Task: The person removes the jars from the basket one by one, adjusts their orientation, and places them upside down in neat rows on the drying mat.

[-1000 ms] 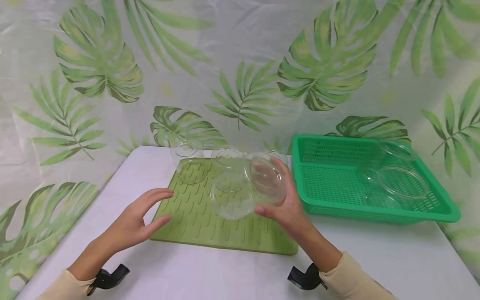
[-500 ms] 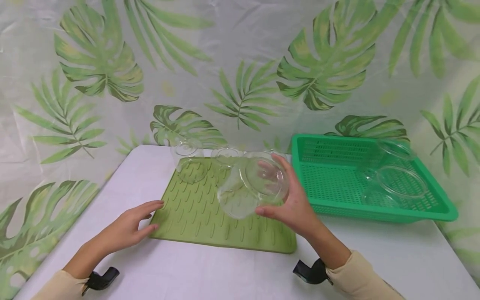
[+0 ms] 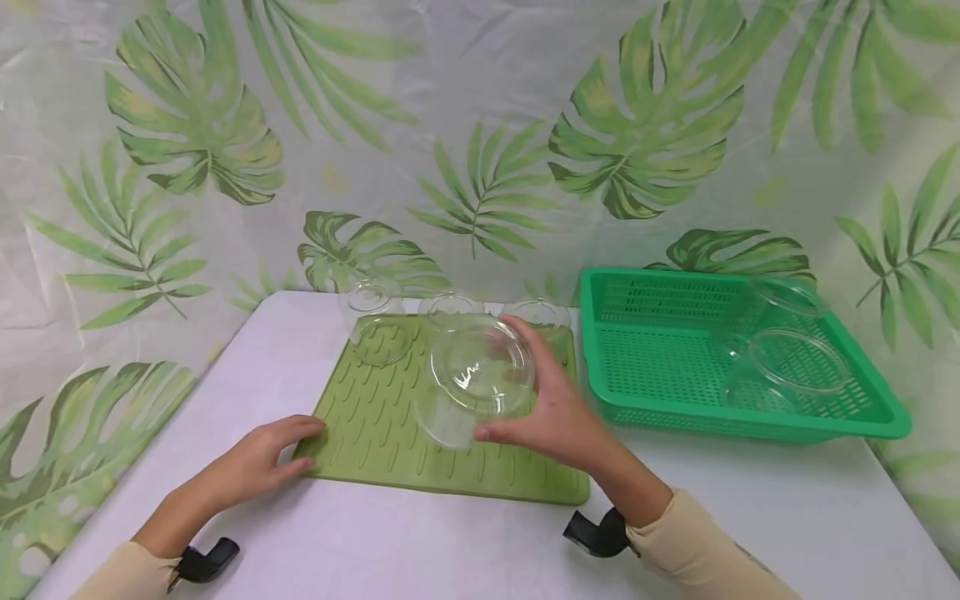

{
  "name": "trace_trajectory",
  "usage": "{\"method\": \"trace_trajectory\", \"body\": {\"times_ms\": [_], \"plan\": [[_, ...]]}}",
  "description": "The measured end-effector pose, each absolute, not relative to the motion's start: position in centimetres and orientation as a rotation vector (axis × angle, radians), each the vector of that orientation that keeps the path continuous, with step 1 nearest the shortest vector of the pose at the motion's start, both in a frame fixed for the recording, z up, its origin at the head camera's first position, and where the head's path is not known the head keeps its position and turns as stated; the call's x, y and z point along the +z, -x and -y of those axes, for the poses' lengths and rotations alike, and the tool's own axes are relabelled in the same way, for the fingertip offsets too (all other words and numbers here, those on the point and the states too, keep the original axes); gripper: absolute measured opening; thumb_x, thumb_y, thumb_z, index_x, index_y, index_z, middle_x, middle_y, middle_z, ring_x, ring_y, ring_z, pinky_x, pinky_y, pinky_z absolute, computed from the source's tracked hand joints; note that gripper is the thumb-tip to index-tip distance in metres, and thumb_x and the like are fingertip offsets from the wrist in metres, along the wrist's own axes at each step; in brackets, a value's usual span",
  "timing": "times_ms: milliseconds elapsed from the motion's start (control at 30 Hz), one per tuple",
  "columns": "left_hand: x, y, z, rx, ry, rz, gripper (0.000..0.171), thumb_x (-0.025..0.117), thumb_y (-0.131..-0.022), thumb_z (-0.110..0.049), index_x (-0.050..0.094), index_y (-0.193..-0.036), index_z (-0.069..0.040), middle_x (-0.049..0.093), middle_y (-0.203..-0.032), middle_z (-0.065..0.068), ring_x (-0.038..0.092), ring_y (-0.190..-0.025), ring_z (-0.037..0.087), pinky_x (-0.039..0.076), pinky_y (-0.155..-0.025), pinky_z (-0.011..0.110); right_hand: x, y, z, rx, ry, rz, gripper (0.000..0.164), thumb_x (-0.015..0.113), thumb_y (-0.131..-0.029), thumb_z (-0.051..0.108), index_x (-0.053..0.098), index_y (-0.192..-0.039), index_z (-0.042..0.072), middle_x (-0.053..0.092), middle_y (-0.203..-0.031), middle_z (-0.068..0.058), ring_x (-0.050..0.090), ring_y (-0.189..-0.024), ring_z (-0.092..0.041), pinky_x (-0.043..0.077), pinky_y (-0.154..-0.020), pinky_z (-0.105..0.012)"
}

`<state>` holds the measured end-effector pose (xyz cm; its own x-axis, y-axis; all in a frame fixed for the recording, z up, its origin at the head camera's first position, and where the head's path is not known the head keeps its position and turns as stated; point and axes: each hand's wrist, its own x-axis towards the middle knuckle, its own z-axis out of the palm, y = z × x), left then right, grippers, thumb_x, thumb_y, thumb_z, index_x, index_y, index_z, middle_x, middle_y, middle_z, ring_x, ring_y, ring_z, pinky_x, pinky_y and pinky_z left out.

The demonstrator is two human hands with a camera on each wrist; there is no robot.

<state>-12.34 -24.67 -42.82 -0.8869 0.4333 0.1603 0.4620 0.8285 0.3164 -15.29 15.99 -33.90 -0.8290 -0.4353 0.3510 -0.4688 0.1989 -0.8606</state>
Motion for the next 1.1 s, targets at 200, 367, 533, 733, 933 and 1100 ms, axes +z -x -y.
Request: {"method": "trace_trajectory", "body": {"times_ms": [200, 367, 533, 733, 933, 1100], "plan": [[-43.3, 12.4, 24.8, -0.511, 0.745, 2.946, 0.033, 0.073, -0.087, -0.014, 0.069, -0.117, 0.0, 0.068, -0.123, 0.013, 0.065, -0.116, 0.033, 0.054, -0.097, 0.048, -33.8, 15.8, -15.0, 1.708, -0.944, 2.423, 0.115, 0.093, -0.065, 0.019, 0.023, -0.156, 0.03, 0.042, -0.151, -0.013, 0.054, -0.126, -0.039, 0.054, -0.094, -0.051], [-43.7, 12.3, 24.9, -0.518, 0.738, 2.899, 0.035, 0.076, -0.084, -0.01, 0.069, -0.116, 0.002, 0.067, -0.124, 0.014, 0.064, -0.117, 0.034, 0.054, -0.097, 0.048, -33.7, 16.2, -14.3, 1.723, -0.961, 2.422, 0.114, 0.093, -0.066, 0.017, 0.023, -0.156, 0.029, 0.048, -0.148, -0.012, 0.052, -0.13, -0.036, 0.054, -0.096, -0.052], [-43.7, 12.1, 25.0, -0.534, 0.689, 2.893, 0.04, 0.077, -0.082, -0.01, 0.068, -0.118, 0.004, 0.064, -0.128, 0.016, 0.063, -0.118, 0.036, 0.054, -0.097, 0.049, -33.6, 16.5, -13.5, 1.738, -0.975, 2.423, 0.113, 0.092, -0.066, 0.014, 0.024, -0.156, 0.028, 0.049, -0.149, -0.009, 0.051, -0.132, -0.033, 0.055, -0.096, -0.045], [-43.7, 12.0, 24.9, -0.541, 0.654, 2.891, 0.043, 0.079, -0.08, -0.009, 0.068, -0.119, 0.004, 0.064, -0.13, 0.015, 0.063, -0.119, 0.036, 0.053, -0.098, 0.05, -33.1, 16.9, -12.3, 1.762, -1.062, 2.396, 0.11, 0.092, -0.068, 0.025, 0.025, -0.155, 0.03, 0.048, -0.151, -0.007, 0.05, -0.135, -0.032, 0.053, -0.1, -0.05], [-43.7, 12.1, 24.9, -0.54, 0.633, 2.895, 0.045, 0.08, -0.078, -0.007, 0.067, -0.12, 0.005, 0.064, -0.129, 0.016, 0.063, -0.119, 0.036, 0.053, -0.098, 0.05, -33.0, 17.2, -11.5, 1.792, -1.103, 2.394, 0.11, 0.09, -0.07, 0.037, 0.023, -0.156, 0.026, 0.046, -0.153, -0.007, 0.049, -0.137, -0.032, 0.051, -0.104, -0.051], [-43.6, 12.3, 24.7, -0.537, 0.598, 2.93, 0.048, 0.08, -0.078, -0.007, 0.066, -0.121, 0.007, 0.062, -0.132, 0.017, 0.065, -0.116, 0.035, 0.054, -0.097, 0.049, -32.8, 17.4, -10.7, 1.754, -1.03, 2.455, 0.111, 0.091, -0.069, 0.021, 0.022, -0.157, 0.026, 0.045, -0.154, -0.004, 0.049, -0.137, -0.029, 0.049, -0.105, -0.054]]}}
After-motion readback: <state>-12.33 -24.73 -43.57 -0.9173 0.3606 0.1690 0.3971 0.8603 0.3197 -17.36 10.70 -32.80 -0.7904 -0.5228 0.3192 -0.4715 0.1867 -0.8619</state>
